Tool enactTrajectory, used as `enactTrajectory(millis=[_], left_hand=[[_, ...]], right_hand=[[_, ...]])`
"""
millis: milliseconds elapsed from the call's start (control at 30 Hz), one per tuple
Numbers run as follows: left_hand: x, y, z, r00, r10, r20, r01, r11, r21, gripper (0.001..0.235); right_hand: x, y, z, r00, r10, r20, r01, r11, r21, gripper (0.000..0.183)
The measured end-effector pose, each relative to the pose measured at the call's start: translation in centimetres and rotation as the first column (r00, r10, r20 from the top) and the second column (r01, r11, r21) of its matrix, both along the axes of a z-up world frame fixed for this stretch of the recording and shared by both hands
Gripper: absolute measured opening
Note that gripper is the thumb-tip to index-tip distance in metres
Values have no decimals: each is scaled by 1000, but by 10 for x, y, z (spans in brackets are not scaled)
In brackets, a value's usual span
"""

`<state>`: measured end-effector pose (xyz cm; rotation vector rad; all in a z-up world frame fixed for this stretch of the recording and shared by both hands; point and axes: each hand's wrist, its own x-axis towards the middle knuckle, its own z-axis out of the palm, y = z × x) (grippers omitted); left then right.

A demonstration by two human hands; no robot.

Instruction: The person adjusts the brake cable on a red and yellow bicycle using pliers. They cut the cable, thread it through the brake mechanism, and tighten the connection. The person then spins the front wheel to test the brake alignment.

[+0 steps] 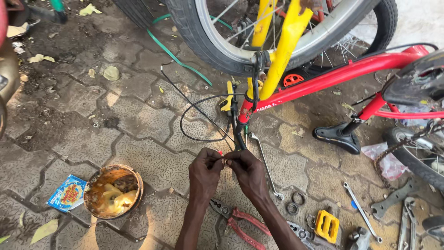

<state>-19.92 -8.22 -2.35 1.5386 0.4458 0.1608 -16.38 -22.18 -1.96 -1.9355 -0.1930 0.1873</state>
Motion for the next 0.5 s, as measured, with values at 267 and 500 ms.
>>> enactTrajectory(millis=[267,500], left_hand=[[1,4,8,1000,-8,-1,7,992,-127,12],[-2,5,-4,997,-19,75,29,990,-136,16]], right_hand=[[3,-3,2,997,-59,-52,59,998,-1,22],[2,5,8,973,-85,-216,16,953,-303,61]])
